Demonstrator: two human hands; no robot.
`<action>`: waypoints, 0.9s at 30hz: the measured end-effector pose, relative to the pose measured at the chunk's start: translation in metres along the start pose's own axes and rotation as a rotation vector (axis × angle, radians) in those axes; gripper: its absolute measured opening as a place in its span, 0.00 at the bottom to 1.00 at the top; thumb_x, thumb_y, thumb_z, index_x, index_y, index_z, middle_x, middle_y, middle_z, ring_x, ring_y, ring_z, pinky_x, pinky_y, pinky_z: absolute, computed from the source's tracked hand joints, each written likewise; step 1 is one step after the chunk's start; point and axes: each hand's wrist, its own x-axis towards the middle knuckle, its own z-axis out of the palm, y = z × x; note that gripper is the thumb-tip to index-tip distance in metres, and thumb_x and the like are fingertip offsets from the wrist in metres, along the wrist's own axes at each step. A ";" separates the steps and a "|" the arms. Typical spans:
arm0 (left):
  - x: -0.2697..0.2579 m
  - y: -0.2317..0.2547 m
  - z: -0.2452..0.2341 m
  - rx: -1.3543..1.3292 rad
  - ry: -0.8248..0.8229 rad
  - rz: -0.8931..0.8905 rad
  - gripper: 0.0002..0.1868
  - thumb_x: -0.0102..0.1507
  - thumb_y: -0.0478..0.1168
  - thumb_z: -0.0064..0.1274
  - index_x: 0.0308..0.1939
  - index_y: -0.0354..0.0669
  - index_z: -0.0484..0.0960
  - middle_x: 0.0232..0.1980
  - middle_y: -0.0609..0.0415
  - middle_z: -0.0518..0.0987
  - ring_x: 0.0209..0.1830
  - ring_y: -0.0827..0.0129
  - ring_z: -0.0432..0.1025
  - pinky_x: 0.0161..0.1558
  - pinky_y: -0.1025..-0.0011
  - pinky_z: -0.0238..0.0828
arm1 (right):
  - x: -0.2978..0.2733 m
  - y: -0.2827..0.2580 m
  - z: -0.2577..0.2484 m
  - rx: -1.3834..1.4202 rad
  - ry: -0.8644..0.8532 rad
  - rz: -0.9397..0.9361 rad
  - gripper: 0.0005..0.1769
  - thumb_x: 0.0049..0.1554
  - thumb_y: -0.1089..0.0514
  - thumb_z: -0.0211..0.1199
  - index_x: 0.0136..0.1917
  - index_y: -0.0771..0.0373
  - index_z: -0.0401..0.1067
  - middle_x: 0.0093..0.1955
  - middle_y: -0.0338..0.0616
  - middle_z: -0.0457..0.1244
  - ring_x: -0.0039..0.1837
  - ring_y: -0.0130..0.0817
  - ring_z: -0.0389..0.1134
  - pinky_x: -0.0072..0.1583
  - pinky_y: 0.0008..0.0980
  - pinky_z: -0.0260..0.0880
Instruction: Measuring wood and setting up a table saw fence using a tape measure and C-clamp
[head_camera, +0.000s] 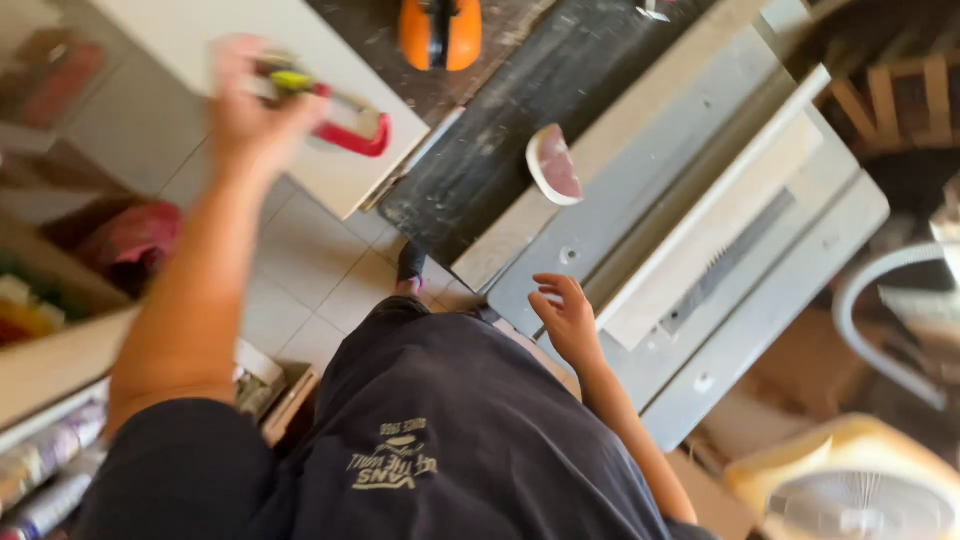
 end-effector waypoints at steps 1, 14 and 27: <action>0.041 -0.053 -0.009 0.001 -0.056 0.021 0.37 0.53 0.46 0.72 0.63 0.62 0.71 0.61 0.61 0.82 0.52 0.68 0.80 0.51 0.69 0.77 | 0.003 0.003 0.002 0.016 0.042 0.040 0.21 0.60 0.51 0.60 0.64 0.59 0.76 0.62 0.41 0.67 0.67 0.34 0.71 0.67 0.39 0.72; 0.287 -0.260 0.031 0.544 0.021 0.059 0.26 0.71 0.66 0.66 0.45 0.46 0.88 0.39 0.58 0.86 0.32 0.60 0.80 0.30 0.55 0.74 | -0.005 0.110 -0.002 -0.266 0.477 0.397 0.18 0.58 0.44 0.65 0.58 0.53 0.72 0.55 0.40 0.64 0.47 0.36 0.67 0.50 0.43 0.68; 0.040 -0.045 0.126 0.258 -0.051 0.961 0.23 0.54 0.25 0.65 0.53 0.36 0.82 0.53 0.43 0.79 0.52 0.45 0.71 0.50 0.52 0.65 | -0.018 0.142 -0.004 -0.223 0.388 0.699 0.25 0.53 0.27 0.67 0.43 0.48 0.80 0.43 0.32 0.72 0.51 0.39 0.72 0.51 0.42 0.69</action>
